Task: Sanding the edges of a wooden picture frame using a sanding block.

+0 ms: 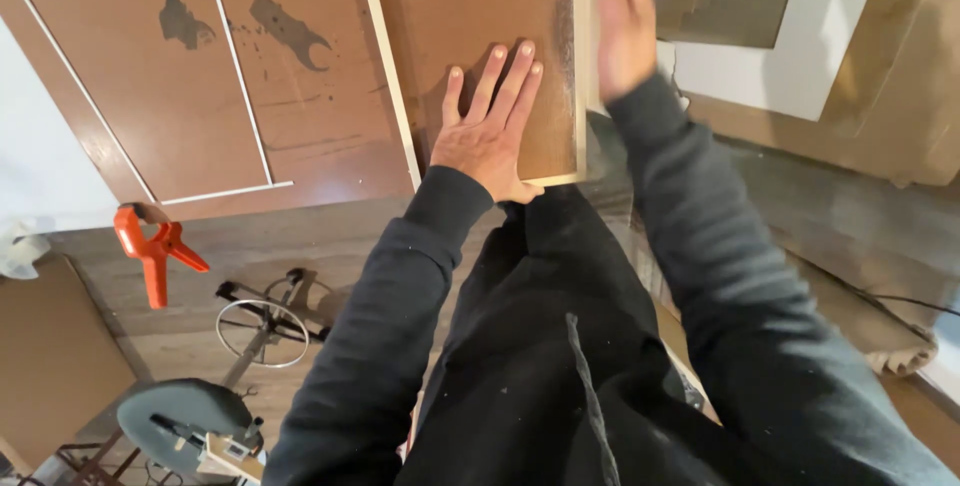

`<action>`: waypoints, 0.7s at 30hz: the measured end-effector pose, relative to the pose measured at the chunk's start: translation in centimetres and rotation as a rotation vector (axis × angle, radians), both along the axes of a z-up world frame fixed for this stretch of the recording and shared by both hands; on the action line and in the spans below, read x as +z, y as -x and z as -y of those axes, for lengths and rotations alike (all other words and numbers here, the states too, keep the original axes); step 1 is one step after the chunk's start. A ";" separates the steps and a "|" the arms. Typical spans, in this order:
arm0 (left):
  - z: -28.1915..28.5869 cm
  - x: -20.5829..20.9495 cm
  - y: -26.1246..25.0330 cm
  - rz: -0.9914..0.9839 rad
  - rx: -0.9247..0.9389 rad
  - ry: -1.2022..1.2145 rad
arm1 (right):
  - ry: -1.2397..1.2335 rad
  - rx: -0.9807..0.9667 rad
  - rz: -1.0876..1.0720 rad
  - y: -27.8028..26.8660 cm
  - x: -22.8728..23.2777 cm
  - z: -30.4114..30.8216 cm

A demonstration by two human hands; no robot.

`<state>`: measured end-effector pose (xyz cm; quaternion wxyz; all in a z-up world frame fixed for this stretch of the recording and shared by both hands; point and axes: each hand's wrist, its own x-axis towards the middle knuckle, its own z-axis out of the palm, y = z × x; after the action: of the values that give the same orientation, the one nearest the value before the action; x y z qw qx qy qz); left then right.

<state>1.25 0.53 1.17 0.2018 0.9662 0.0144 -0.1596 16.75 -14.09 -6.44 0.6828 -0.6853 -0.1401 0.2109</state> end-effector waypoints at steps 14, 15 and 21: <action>0.3 0.4 0.0 -0.008 -0.006 0.009 | 0.060 -0.035 0.009 -1.4 -1.8 -0.2; 0.5 0.7 0.2 -0.019 -0.008 0.012 | 0.078 0.031 0.092 0.4 0.5 0.5; 0.0 0.5 -0.2 -0.007 0.005 0.035 | 0.048 0.060 -0.190 13.5 3.5 8.3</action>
<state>1.40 0.50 1.65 0.2189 0.9619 0.0146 -0.1629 3.26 -22.39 -2.99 0.6696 -0.6739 -0.0900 0.2988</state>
